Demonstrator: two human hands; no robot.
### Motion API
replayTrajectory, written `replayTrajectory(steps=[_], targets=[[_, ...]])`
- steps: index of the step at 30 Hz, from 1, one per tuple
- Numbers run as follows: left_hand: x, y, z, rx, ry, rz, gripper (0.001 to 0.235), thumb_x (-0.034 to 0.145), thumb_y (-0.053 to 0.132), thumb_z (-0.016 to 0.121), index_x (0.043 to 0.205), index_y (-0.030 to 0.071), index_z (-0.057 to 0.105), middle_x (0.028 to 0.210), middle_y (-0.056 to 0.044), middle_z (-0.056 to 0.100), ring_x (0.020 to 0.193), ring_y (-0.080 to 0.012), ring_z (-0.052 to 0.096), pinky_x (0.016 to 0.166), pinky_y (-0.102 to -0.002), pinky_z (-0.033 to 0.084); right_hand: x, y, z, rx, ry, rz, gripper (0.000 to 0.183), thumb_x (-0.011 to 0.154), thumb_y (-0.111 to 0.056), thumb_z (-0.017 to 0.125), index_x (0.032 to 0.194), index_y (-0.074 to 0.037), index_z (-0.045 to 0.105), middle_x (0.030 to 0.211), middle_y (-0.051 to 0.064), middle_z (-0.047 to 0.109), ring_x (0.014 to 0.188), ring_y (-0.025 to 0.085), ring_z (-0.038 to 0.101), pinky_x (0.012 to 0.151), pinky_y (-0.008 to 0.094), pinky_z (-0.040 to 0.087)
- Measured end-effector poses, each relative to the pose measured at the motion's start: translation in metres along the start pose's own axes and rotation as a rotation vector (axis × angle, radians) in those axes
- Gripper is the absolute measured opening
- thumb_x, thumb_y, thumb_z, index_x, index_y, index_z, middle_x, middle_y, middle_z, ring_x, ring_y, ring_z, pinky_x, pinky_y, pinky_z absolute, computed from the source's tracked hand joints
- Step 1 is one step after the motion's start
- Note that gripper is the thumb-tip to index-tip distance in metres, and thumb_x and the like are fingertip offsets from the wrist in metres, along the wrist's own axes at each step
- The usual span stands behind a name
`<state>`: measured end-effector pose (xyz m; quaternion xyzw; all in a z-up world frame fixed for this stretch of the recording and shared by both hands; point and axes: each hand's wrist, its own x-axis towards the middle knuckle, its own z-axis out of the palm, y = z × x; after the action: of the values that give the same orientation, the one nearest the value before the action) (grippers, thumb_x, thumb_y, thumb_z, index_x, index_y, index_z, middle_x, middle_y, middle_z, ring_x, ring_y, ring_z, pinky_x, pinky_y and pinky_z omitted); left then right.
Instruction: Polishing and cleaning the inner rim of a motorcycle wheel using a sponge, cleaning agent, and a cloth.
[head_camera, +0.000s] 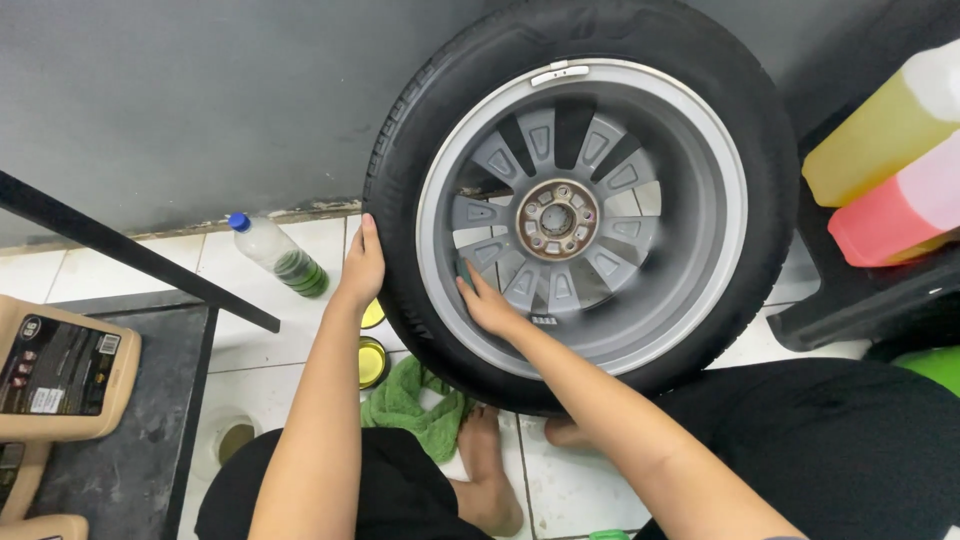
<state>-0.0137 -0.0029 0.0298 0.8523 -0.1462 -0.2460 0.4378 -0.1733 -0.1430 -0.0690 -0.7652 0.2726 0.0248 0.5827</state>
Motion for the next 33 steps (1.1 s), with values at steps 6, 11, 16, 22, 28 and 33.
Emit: replayTrajectory(steps=[6, 11, 16, 22, 28, 33], targets=[[-0.005, 0.001, 0.000, 0.018, 0.006, 0.009, 0.095, 0.098, 0.079, 0.013, 0.161, 0.010, 0.029, 0.159, -0.022, 0.038, 0.150, -0.0370, 0.030, 0.125, -0.051, 0.025, -0.038, 0.073, -0.020, -0.299, 0.040, -0.490, 0.058, 0.093, -0.015, 0.052, 0.150, -0.007, 0.053, 0.147, 0.024, 0.057, 0.136, 0.043, 0.051, 0.116, 0.054, 0.039], [0.007, -0.011, 0.003, -0.003, 0.011, 0.022, 0.096, 0.099, 0.079, 0.013, 0.159, 0.007, 0.031, 0.158, -0.024, 0.039, 0.149, -0.0386, 0.032, 0.123, -0.052, 0.027, -0.074, 0.047, -0.103, -0.507, -0.129, -0.428, 0.048, 0.089, -0.008, 0.050, 0.134, 0.006, 0.063, 0.134, 0.035, 0.062, 0.129, 0.052, 0.055, 0.112, 0.061, 0.042], [0.014, -0.019, 0.005, 0.001, 0.035, 0.036, 0.096, 0.100, 0.078, 0.014, 0.157, 0.004, 0.035, 0.155, -0.026, 0.042, 0.147, -0.0391, 0.035, 0.122, -0.052, 0.029, -0.050, 0.109, -0.126, -1.054, 0.121, -0.117, 0.053, 0.097, -0.024, 0.051, 0.149, -0.015, 0.055, 0.151, 0.009, 0.056, 0.144, 0.030, 0.046, 0.117, 0.057, 0.033], [0.015, -0.021, 0.005, 0.000, 0.023, 0.017, 0.098, 0.099, 0.079, 0.012, 0.156, 0.003, 0.033, 0.156, -0.026, 0.041, 0.147, -0.0394, 0.036, 0.122, -0.053, 0.030, -0.086, 0.082, -0.094, -0.796, -0.233, -0.034, 0.057, 0.097, -0.021, 0.049, 0.154, -0.014, 0.049, 0.155, 0.011, 0.052, 0.149, 0.036, 0.041, 0.121, 0.067, 0.020], [0.023, -0.028, 0.006, -0.019, 0.050, 0.022, 0.097, 0.098, 0.081, 0.014, 0.156, 0.006, 0.034, 0.155, -0.024, 0.043, 0.145, -0.0383, 0.038, 0.121, -0.052, 0.032, -0.054, 0.137, -0.110, -0.942, -0.202, 0.051, 0.058, 0.094, -0.024, 0.051, 0.153, -0.026, 0.052, 0.160, 0.003, 0.048, 0.152, 0.034, 0.034, 0.115, 0.068, 0.033], [0.016, -0.023, 0.005, -0.013, 0.063, 0.047, 0.097, 0.099, 0.080, 0.019, 0.156, 0.003, 0.029, 0.153, -0.030, 0.043, 0.145, -0.0400, 0.039, 0.120, -0.051, 0.034, -0.131, -0.002, -0.086, -0.422, -0.309, -0.049, 0.057, 0.096, -0.014, 0.046, 0.152, -0.009, 0.049, 0.160, 0.018, 0.044, 0.150, 0.047, 0.031, 0.120, 0.068, 0.026]])
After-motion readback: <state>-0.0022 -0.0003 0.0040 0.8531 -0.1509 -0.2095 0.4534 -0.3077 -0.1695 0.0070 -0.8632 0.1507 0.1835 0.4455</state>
